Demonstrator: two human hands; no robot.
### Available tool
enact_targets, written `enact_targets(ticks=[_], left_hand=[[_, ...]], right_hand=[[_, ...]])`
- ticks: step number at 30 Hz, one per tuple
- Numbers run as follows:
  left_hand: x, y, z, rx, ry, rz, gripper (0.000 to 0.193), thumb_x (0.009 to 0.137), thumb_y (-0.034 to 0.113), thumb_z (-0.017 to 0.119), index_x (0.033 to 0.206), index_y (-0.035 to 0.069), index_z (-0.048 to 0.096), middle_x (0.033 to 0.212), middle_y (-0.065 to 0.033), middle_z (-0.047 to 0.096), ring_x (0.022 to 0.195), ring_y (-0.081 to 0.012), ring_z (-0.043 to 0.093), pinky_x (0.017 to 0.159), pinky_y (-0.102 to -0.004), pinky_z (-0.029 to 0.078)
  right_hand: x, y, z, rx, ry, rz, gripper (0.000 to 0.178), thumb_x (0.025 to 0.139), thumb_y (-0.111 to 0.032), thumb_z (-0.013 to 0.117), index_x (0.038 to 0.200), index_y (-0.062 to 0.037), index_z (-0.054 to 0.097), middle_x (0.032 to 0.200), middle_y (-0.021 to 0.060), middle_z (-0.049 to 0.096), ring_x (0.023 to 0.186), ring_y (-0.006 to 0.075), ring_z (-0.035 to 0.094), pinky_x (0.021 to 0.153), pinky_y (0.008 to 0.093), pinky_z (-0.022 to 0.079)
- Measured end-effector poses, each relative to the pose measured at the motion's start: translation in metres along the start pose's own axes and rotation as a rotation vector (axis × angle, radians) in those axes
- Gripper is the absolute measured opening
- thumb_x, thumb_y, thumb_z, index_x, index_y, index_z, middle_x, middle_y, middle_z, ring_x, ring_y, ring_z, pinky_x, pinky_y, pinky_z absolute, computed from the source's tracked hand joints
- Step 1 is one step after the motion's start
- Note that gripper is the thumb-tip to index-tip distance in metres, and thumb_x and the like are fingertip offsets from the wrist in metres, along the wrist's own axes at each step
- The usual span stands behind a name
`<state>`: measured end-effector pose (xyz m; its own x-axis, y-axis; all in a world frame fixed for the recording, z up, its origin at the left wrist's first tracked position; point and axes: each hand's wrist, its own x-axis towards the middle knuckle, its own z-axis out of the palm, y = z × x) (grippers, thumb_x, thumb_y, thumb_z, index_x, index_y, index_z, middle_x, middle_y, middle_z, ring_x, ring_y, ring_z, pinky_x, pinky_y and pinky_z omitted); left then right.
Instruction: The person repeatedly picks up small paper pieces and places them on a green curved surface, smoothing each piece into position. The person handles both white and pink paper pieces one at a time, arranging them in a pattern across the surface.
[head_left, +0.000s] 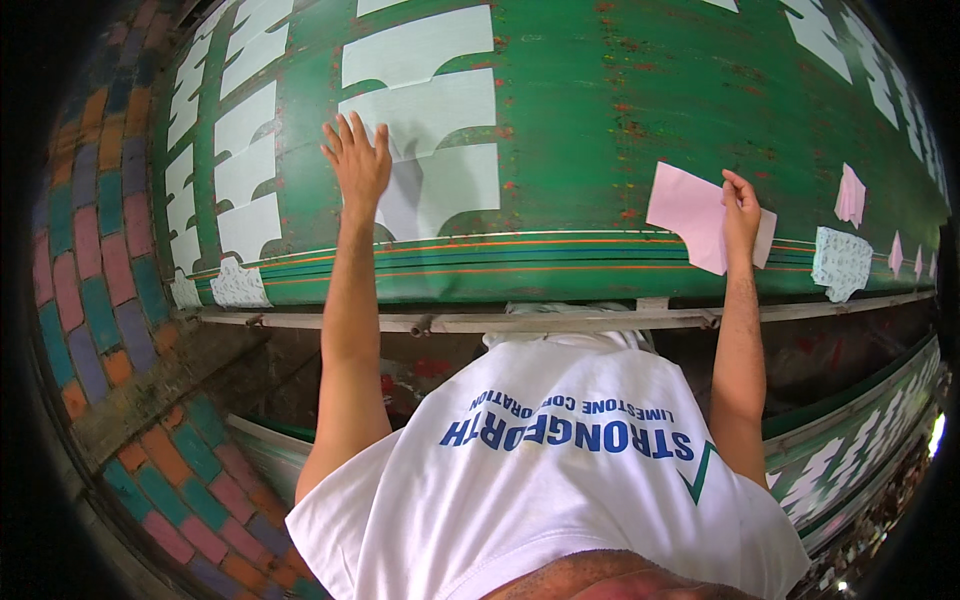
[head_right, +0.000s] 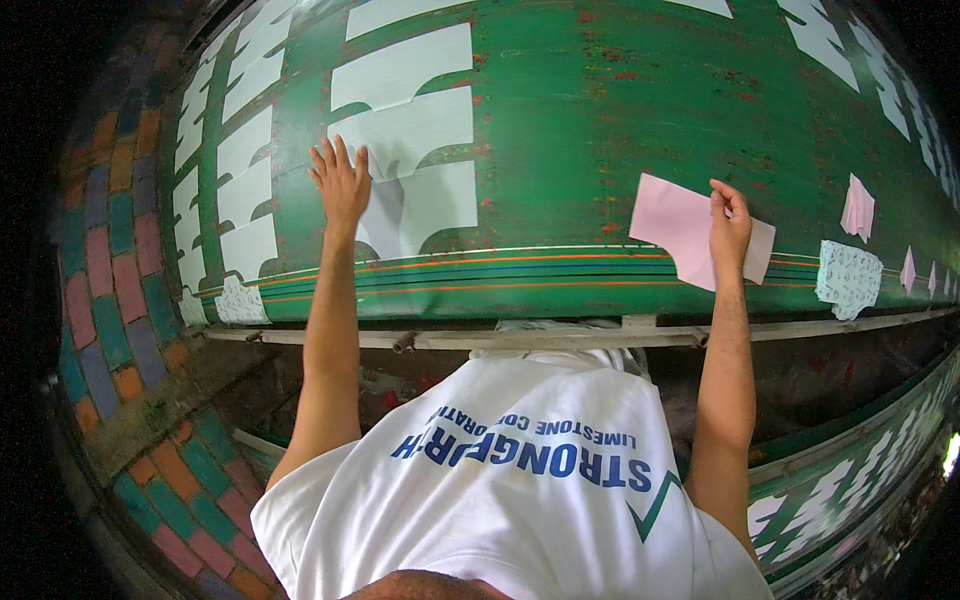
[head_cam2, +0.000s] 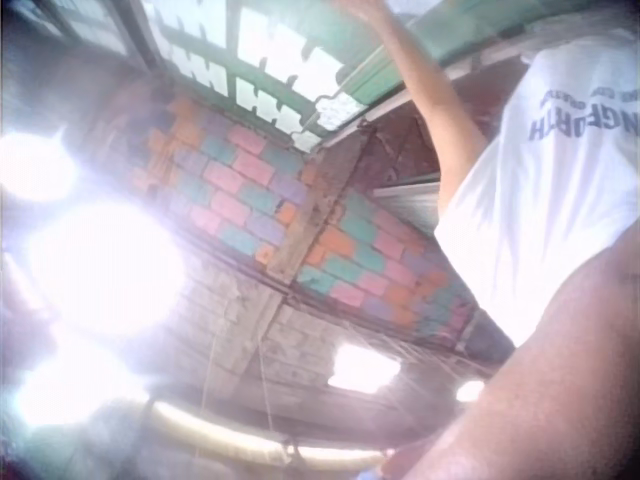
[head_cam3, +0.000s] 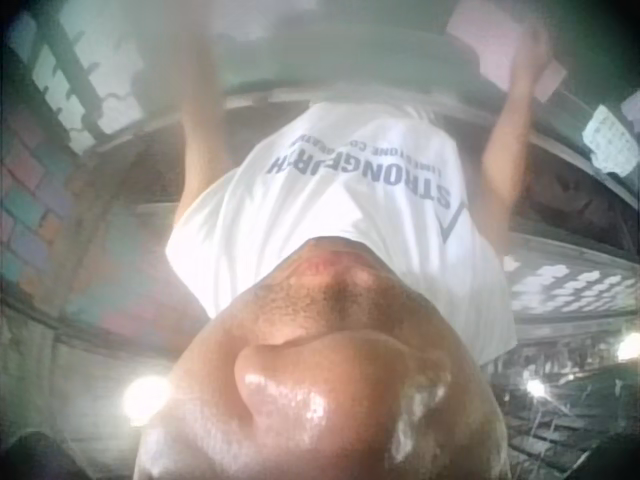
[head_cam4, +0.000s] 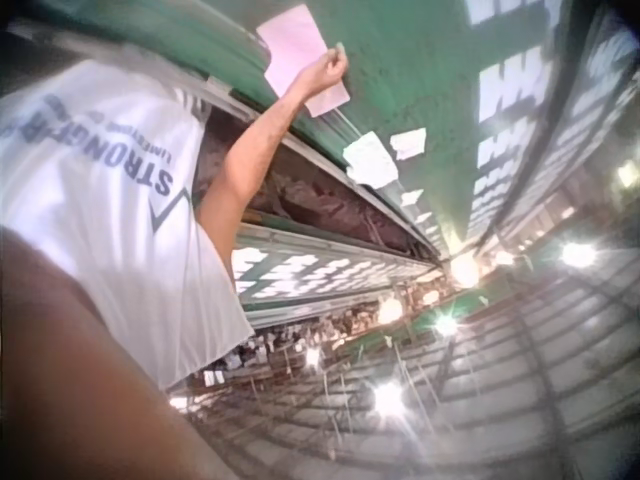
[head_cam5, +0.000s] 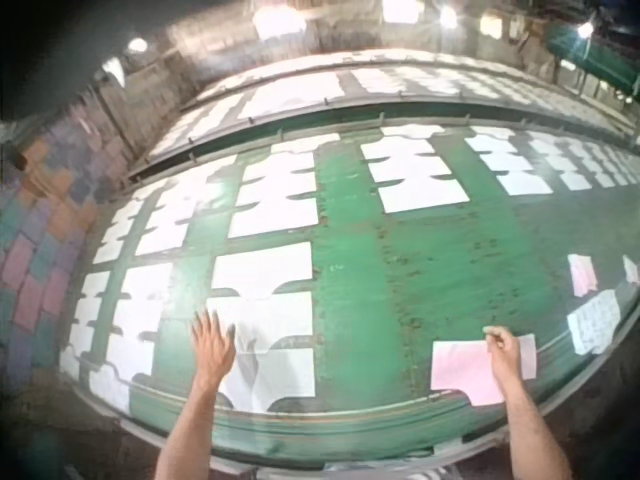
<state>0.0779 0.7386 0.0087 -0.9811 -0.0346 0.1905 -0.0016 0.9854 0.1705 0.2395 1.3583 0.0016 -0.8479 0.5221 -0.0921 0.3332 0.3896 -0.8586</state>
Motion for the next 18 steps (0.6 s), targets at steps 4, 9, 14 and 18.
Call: enact_targets(ticks=[4, 9, 14, 18], left_hand=[[-0.078, 0.069, -0.013, -0.102, 0.041, 0.001, 0.069, 0.109, 0.048, 0.049, 0.156, -0.001, 0.043, 0.167, -0.0275, 0.030, 0.158, -0.0512, 0.013, 0.124, -0.0691, 0.009], [-0.136, 0.153, -0.022, -0.173, 0.078, -0.036, 0.064, 0.110, 0.045, 0.049, 0.152, -0.002, 0.048, 0.165, -0.0267, 0.034, 0.158, -0.0498, 0.014, 0.124, -0.0689, 0.010], [-0.164, 0.228, -0.020, -0.199, 0.068, -0.017, 0.060, 0.110, 0.043, 0.049, 0.150, -0.002, 0.051, 0.165, -0.0259, 0.035, 0.159, -0.0483, 0.014, 0.124, -0.0683, 0.009], [-0.171, 0.278, -0.015, -0.223, 0.068, 0.041, 0.056, 0.110, 0.042, 0.049, 0.144, -0.002, 0.056, 0.163, -0.0249, 0.039, 0.159, -0.0478, 0.015, 0.125, -0.0670, 0.009]], right_hand=[[0.016, 0.006, -0.023, -0.066, -0.042, -0.185, 0.020, 0.105, -0.016, 0.064, 0.119, -0.0071, 0.074, 0.124, 0.0057, 0.069, 0.113, 0.0181, 0.064, 0.096, 0.0314, 0.051], [0.034, 0.014, -0.060, -0.062, -0.125, -0.329, 0.018, 0.104, -0.013, 0.063, 0.116, -0.0058, 0.074, 0.124, 0.0074, 0.068, 0.118, 0.0204, 0.064, 0.097, 0.0322, 0.052], [0.048, 0.038, -0.104, -0.040, -0.142, -0.298, 0.017, 0.102, -0.011, 0.063, 0.115, -0.0058, 0.074, 0.124, 0.0079, 0.069, 0.117, 0.0213, 0.065, 0.094, 0.0327, 0.054], [0.058, 0.062, -0.136, -0.091, -0.142, -0.337, 0.019, 0.100, -0.011, 0.064, 0.116, -0.0060, 0.073, 0.123, 0.0101, 0.068, 0.114, 0.0249, 0.065, 0.091, 0.0367, 0.054]])
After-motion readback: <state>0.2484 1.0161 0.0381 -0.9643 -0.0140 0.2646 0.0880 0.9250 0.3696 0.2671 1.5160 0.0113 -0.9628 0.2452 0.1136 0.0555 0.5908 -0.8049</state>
